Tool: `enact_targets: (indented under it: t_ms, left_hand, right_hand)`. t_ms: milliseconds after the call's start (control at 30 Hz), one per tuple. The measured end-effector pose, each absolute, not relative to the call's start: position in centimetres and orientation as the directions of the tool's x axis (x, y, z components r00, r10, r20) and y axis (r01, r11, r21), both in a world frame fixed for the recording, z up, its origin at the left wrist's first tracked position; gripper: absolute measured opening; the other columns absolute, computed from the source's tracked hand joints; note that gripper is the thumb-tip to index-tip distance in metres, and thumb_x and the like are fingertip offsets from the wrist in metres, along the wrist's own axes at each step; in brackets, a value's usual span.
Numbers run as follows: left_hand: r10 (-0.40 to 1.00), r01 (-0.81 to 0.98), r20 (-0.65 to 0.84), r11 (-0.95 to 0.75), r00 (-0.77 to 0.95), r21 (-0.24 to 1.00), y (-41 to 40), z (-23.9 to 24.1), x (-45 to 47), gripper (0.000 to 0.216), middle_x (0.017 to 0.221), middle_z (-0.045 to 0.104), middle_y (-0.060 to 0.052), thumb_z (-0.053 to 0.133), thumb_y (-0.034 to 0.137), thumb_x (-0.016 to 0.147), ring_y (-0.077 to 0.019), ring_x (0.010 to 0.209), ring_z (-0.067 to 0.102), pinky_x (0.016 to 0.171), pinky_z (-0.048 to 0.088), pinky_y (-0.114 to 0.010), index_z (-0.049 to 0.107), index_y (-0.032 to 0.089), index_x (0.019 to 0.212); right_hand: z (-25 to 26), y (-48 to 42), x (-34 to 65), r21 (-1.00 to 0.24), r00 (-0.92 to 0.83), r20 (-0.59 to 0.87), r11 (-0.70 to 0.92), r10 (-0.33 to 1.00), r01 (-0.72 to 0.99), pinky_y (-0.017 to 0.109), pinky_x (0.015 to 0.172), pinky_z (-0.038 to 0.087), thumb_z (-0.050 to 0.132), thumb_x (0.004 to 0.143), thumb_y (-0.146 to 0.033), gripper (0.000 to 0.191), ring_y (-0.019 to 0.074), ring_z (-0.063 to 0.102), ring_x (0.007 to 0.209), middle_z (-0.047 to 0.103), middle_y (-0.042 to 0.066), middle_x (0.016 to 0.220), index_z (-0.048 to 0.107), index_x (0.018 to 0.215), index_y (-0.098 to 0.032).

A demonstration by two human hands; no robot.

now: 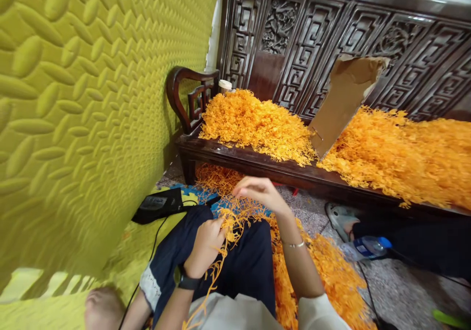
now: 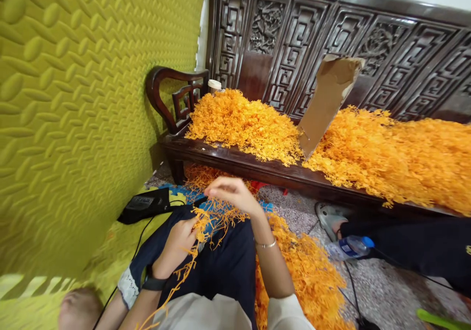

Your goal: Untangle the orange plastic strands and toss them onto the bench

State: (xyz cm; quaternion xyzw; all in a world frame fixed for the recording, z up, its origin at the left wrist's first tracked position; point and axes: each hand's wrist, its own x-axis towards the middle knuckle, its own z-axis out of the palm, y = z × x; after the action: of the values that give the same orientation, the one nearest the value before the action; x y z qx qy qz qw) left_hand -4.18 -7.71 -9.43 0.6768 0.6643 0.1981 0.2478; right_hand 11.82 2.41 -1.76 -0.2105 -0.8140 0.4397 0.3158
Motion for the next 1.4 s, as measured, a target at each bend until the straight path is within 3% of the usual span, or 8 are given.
enact_targets:
  t_ms: [200,400,600,767,867,1133,1267,1400]
  left_hand:
    - [0.996,0.831,-0.082,0.009,0.045,0.556,-7.7,-9.7,-4.3,0.029,0.086,0.071,-0.015,0.037,0.009,0.082,-0.0233,0.076,0.066,0.063,0.037,-0.028,0.065,0.012,0.093]
    - [0.993,0.825,-0.087,-0.013,0.075,0.565,-7.5,-10.4,-4.1,0.024,0.079,0.071,-0.012,0.041,0.012,0.083,-0.0223,0.073,0.065,0.059,0.035,-0.026,0.064,0.014,0.081]
    - [0.997,0.785,-0.035,-0.027,0.062,0.619,-7.8,-10.8,-3.2,0.027,0.069,0.067,-0.007,0.035,0.012,0.086,-0.0170,0.064,0.062,0.056,0.032,-0.024,0.059,0.015,0.073]
    - [0.996,0.717,0.044,-0.085,0.075,0.691,-8.4,-10.0,-2.1,0.030,0.066,0.063,-0.006,0.030,0.015,0.088,-0.0148,0.058,0.057,0.054,0.031,-0.024,0.055,0.016,0.071]
    - [0.987,0.590,0.125,-0.158,0.097,0.792,-8.6,-9.5,-1.5,0.029,0.057,0.056,-0.002,0.031,0.019,0.088,-0.0130,0.050,0.050,0.050,0.028,-0.024,0.053,0.016,0.068]
    - [0.984,0.422,0.083,-0.142,0.156,0.895,-9.2,-9.7,0.1,0.028,0.055,0.053,0.000,0.034,0.020,0.086,-0.0117,0.050,0.046,0.051,0.030,-0.023,0.051,0.017,0.064]
    - [0.980,0.423,-0.013,-0.075,0.200,0.903,-10.2,-11.8,0.0,0.028,0.056,0.054,0.000,0.035,0.018,0.085,-0.0128,0.053,0.049,0.053,0.032,-0.023,0.051,0.016,0.062]
    - [0.988,0.435,-0.016,-0.051,0.151,0.899,-9.6,-12.8,-1.0,0.026,0.057,0.054,0.000,0.034,0.015,0.083,-0.0126,0.056,0.049,0.053,0.031,-0.022,0.050,0.016,0.062]
  right_hand:
    - [-3.0,-0.9,10.4,-0.617,-0.782,0.224,0.706,0.581,0.348,0.030,0.078,0.047,0.059,0.083,-0.037,0.031,0.0164,0.059,0.086,0.062,0.007,0.095,0.061,0.107,-0.017]
    - [-3.7,-0.3,11.1,-0.732,-0.746,0.282,0.638,0.604,0.240,0.026,0.074,0.046,0.057,0.085,-0.028,0.015,0.0142,0.058,0.082,0.062,0.004,0.088,0.064,0.094,-0.018]
    - [-4.8,-0.9,10.3,-0.873,-0.422,0.420,0.485,0.804,0.056,0.028,0.070,0.045,0.065,0.078,-0.023,0.005,0.0146,0.059,0.075,0.063,0.002,0.079,0.068,0.080,-0.020]
    - [-5.1,-1.7,9.7,-0.932,-0.051,0.329,0.315,0.943,-0.180,0.024,0.059,0.044,0.074,0.065,-0.017,0.008,0.0115,0.056,0.062,0.062,-0.001,0.066,0.067,0.068,-0.020]
    - [-5.0,-2.3,9.7,-0.903,0.105,0.339,0.355,0.935,-0.241,0.024,0.058,0.043,0.073,0.064,-0.013,0.009,0.0109,0.055,0.062,0.060,-0.002,0.066,0.067,0.067,-0.019]
    - [-4.5,-2.4,10.9,-0.824,0.362,0.444,0.532,0.819,-0.193,0.026,0.060,0.046,0.070,0.064,-0.010,0.010,0.0124,0.056,0.067,0.059,0.000,0.067,0.065,0.065,-0.018]
    - [-0.2,0.5,16.0,-0.670,0.712,0.511,0.742,0.482,-0.023,0.028,0.063,0.049,0.071,0.062,-0.013,0.014,0.0111,0.055,0.061,0.057,-0.001,0.067,0.060,0.070,-0.016]
    - [3.6,5.0,19.8,-0.548,0.726,0.655,0.794,0.210,0.265,0.034,0.077,0.052,0.070,0.069,-0.025,0.020,0.0144,0.059,0.075,0.057,0.001,0.082,0.057,0.083,-0.017]
